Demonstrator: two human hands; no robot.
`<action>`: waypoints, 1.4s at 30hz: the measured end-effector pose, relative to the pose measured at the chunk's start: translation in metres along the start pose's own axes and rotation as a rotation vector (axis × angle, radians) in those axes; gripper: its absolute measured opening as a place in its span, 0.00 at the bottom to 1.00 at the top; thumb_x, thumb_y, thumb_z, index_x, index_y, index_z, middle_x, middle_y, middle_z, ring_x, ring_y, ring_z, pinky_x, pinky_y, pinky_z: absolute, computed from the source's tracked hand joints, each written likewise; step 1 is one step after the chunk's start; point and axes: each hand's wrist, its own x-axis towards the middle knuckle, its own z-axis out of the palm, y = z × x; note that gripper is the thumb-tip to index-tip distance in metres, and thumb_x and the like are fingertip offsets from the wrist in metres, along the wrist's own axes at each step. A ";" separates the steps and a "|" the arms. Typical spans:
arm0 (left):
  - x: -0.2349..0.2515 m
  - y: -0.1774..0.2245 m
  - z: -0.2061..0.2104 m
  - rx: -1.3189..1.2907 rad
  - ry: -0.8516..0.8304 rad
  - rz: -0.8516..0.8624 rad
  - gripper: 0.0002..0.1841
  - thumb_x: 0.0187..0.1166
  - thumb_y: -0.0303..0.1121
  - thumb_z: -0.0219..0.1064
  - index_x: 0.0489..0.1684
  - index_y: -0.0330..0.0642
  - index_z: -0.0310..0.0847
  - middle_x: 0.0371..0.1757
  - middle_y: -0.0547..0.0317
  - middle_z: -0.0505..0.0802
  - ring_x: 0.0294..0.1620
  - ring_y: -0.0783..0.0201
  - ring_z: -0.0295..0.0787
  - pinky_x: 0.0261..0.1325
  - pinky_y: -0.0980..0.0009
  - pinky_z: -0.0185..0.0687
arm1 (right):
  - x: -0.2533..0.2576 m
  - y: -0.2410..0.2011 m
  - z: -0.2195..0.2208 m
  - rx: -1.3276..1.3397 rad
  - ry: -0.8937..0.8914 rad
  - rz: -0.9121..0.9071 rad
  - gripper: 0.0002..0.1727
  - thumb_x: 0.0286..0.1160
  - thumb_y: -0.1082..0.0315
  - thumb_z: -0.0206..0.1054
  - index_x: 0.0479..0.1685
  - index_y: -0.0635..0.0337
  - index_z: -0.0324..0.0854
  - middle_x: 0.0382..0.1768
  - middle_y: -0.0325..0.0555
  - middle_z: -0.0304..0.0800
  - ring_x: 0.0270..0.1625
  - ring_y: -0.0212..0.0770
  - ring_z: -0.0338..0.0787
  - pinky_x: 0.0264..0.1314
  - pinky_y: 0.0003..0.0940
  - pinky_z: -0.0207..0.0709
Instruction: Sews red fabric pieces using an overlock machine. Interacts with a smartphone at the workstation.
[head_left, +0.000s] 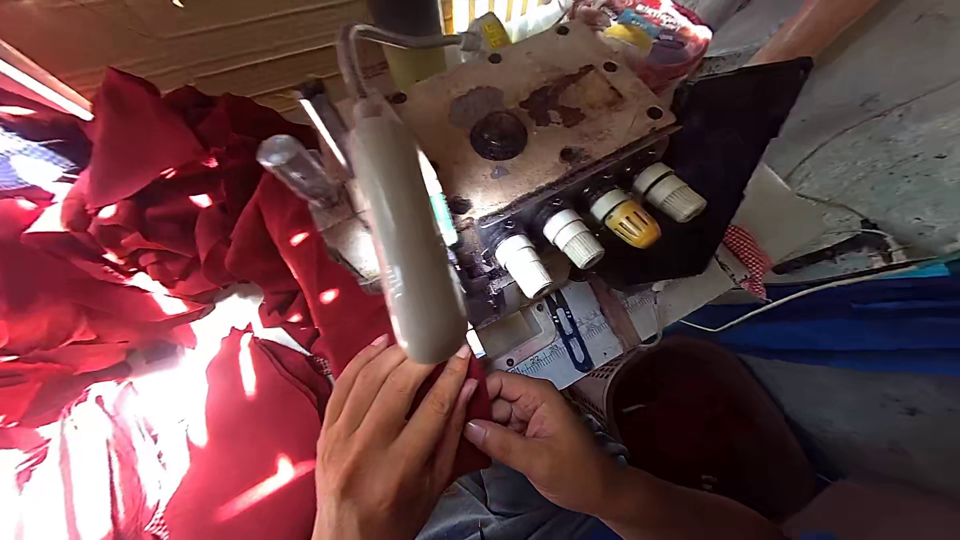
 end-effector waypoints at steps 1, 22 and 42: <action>0.000 0.000 0.000 -0.003 -0.002 0.007 0.13 0.83 0.40 0.68 0.55 0.49 0.94 0.57 0.55 0.95 0.67 0.56 0.88 0.78 0.53 0.74 | 0.002 -0.001 0.000 0.002 0.000 0.003 0.06 0.80 0.80 0.64 0.51 0.69 0.78 0.39 0.44 0.94 0.42 0.30 0.94 0.49 0.28 0.88; -0.083 0.046 0.005 -1.462 0.417 -1.105 0.07 0.81 0.34 0.69 0.51 0.48 0.87 0.42 0.58 0.97 0.43 0.68 0.97 0.51 0.68 0.94 | -0.013 0.004 -0.004 -0.030 0.020 0.038 0.04 0.78 0.79 0.66 0.45 0.71 0.83 0.40 0.44 0.93 0.44 0.29 0.92 0.52 0.26 0.87; -0.073 0.028 -0.002 -0.369 0.478 -0.565 0.25 0.82 0.38 0.66 0.76 0.47 0.69 0.74 0.70 0.78 0.76 0.72 0.75 0.70 0.73 0.78 | -0.019 0.010 0.009 -0.167 0.176 -0.117 0.08 0.75 0.71 0.75 0.29 0.66 0.88 0.26 0.38 0.90 0.30 0.22 0.87 0.35 0.19 0.83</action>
